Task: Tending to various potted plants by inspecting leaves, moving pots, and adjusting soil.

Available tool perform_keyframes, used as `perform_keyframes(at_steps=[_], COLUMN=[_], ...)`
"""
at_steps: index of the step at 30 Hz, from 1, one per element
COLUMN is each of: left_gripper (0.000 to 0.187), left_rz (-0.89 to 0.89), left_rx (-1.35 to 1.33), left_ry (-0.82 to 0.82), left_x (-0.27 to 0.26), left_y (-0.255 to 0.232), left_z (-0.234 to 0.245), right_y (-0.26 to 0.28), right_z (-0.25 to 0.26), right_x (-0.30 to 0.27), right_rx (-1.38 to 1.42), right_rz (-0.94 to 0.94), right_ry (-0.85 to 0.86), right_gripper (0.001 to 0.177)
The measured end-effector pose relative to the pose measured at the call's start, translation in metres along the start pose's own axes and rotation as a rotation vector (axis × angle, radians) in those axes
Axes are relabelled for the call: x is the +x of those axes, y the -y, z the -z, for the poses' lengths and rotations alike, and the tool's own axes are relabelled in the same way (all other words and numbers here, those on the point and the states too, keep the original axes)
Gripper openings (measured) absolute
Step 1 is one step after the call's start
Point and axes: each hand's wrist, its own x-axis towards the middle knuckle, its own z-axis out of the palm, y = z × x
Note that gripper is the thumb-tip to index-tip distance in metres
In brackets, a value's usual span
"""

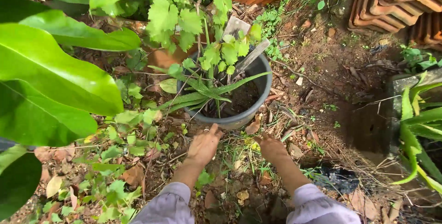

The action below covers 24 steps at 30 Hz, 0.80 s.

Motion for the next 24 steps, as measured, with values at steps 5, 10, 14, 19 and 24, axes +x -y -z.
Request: perform_keyframes(at_steps=[5,10,14,19,24], left_gripper=[0.035,0.038,0.037,0.035,0.031], left_rz=[-0.092,-0.172,-0.243,-0.362,-0.377], left_rx=[0.027,-0.033,0.007,0.025,-0.036], left_ry=[-0.038,-0.070,-0.144,-0.253,-0.301], left_x=[0.034,0.056,0.086,0.079,0.071], left_y=[0.018,0.007,-0.011,-0.056,-0.069], left_z=[-0.069,-0.078,-0.087,-0.036,-0.007], right_y=[0.016,-0.032,-0.061,-0.105,-0.122], right_z=[-0.108,-0.067,-0.013,0.048,0.090], right_x=[0.121,0.085,0.032,-0.028,-0.065], right_rx=[-0.077,-0.117,-0.072,0.067,0.087], right_rz=[-0.031,-0.135,-0.284,-0.407,-0.118], right_ry=[-0.060,-0.178,-0.334,-0.517,-0.810], right_gripper=[0.042,0.025,0.026,0.029,0.024])
